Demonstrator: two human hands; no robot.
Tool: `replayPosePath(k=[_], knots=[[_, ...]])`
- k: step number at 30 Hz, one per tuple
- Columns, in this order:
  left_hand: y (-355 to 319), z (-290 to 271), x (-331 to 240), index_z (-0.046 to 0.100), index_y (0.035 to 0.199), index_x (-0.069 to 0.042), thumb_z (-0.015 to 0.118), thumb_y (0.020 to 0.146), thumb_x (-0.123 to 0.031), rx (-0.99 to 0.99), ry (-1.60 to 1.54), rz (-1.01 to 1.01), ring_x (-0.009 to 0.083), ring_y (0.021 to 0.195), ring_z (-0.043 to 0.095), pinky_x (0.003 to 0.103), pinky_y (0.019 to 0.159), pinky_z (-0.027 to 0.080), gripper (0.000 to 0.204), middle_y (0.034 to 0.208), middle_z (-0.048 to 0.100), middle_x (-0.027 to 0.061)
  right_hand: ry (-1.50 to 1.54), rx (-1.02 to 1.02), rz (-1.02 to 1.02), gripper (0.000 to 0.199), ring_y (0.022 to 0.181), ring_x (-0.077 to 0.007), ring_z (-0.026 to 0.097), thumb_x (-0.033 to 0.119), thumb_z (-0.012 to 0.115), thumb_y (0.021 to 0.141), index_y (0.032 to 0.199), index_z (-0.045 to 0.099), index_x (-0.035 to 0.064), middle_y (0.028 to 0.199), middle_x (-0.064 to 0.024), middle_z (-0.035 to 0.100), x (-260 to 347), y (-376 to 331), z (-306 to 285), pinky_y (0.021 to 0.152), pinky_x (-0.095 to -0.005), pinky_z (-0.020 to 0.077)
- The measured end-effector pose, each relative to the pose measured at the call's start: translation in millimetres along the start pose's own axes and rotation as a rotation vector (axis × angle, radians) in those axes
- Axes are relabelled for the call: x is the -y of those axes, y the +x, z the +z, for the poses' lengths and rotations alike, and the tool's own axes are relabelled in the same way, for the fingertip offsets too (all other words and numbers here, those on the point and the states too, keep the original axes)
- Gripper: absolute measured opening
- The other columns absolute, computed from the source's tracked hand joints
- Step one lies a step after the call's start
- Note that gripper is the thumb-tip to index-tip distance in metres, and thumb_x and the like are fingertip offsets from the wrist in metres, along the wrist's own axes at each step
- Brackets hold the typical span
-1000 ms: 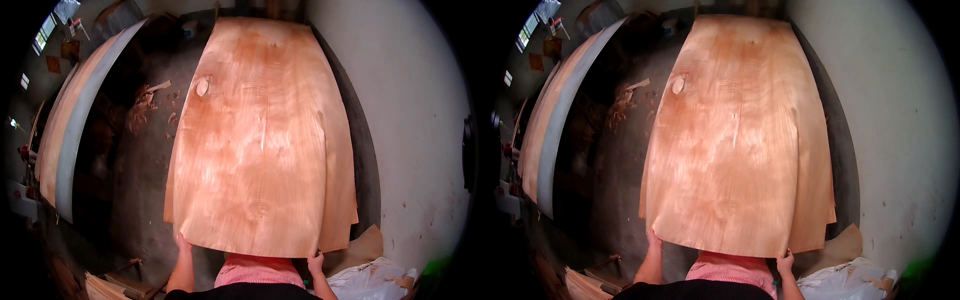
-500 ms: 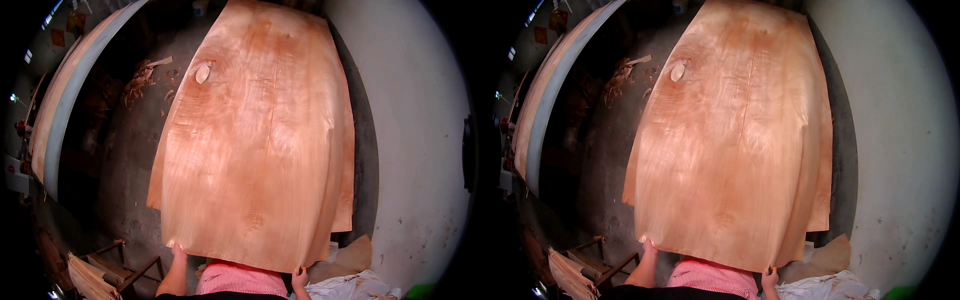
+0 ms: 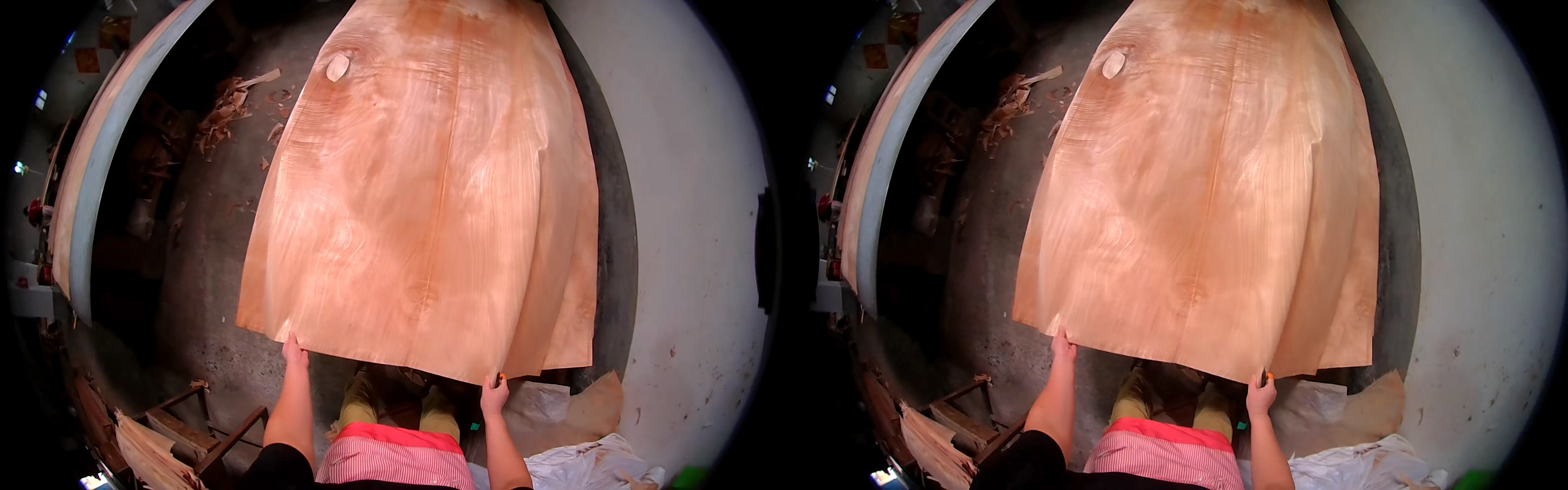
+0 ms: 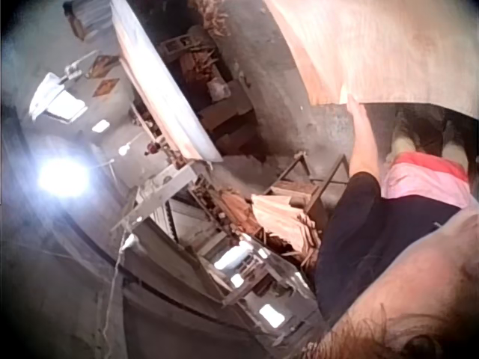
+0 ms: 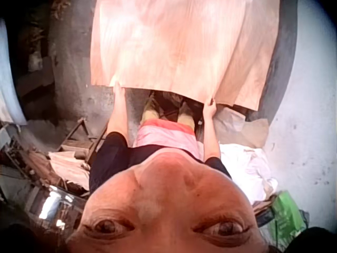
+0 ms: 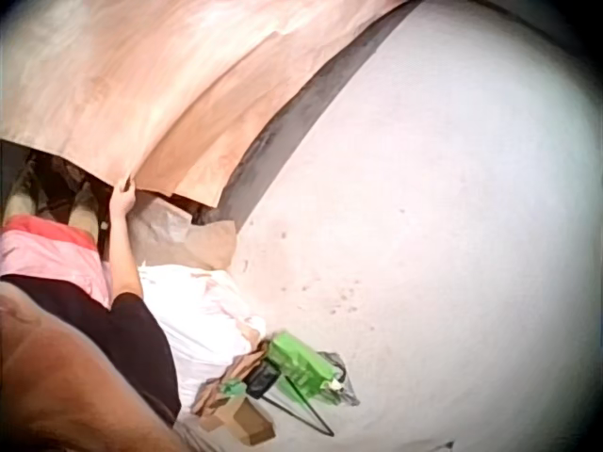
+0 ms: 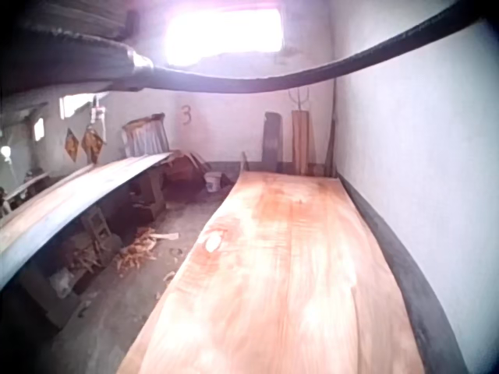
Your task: The person uses a utility knife to cut a thin sheet of wood veneer on a large workbench. They trace a template to cut out a specific shape, then use a long metal ruler to cut straight lines across the sheet. The person repeatedly lifts and repositions the veneer to access different cutting areas.
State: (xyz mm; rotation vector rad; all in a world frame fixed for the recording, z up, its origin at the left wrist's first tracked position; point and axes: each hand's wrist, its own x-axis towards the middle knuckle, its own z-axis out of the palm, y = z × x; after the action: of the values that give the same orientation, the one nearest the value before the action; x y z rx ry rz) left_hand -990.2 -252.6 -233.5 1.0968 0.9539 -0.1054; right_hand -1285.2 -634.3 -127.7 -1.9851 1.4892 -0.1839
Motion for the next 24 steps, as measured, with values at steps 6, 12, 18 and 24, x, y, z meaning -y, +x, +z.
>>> replayPosePath(k=[6, 12, 18, 24], knots=[[9.7, 8.8, 5.8, 0.044, 0.111, -0.002, 0.05, 0.084, -0.015, -0.029, -0.032, -0.109, 0.0249, 0.093, 0.053, 0.039, 0.076, 0.046, 0.031, 0.104, 0.053, 0.0107, -0.013, -0.084, -0.082, 0.023, 0.066, -0.0325, 0.058, 0.018, 0.06, 0.07, 0.084, 0.053, 0.0017, 0.068, -0.0169, 0.058, 2.7, 11.9, -8.9, 0.059, -0.0377, 0.0445], [33.3, -15.1, 29.0, 0.042, 0.112, 0.0, 0.051, 0.083, -0.021, -0.047, -0.131, -0.155, 0.0277, 0.097, 0.051, 0.042, 0.081, 0.044, 0.037, 0.108, 0.05, 0.0126, -0.251, -0.057, -0.084, 0.027, 0.066, -0.0287, 0.057, 0.021, 0.06, 0.073, 0.086, 0.05, -0.0003, 0.07, -0.0145, 0.057, -25.1, 30.5, -29.8, 0.061, -0.0356, 0.044], [72.4, -29.4, -17.2, 0.04, 0.117, -0.004, 0.05, 0.08, -0.041, 0.037, -0.449, -0.121, 0.0286, 0.105, 0.045, 0.044, 0.09, 0.035, 0.054, 0.116, 0.047, 0.0115, -0.319, -0.007, -0.037, 0.034, 0.076, -0.0307, 0.056, 0.026, 0.058, 0.075, 0.094, 0.05, -0.002, 0.082, -0.0162, 0.058, -15.8, 33.5, -25.4, 0.068, -0.0346, 0.0434], [84.4, -41.4, -56.3, 0.046, 0.112, -0.005, 0.054, 0.081, -0.023, 0.075, -0.413, 0.152, 0.0236, 0.104, 0.047, 0.04, 0.087, 0.038, 0.037, 0.109, 0.052, 0.0085, -0.497, 0.0, -0.052, 0.042, 0.086, -0.0329, 0.055, 0.029, 0.058, 0.075, 0.102, 0.049, -0.0022, 0.092, -0.0193, 0.058, -24.1, 39.0, -13.7, 0.072, -0.0375, 0.0429]])
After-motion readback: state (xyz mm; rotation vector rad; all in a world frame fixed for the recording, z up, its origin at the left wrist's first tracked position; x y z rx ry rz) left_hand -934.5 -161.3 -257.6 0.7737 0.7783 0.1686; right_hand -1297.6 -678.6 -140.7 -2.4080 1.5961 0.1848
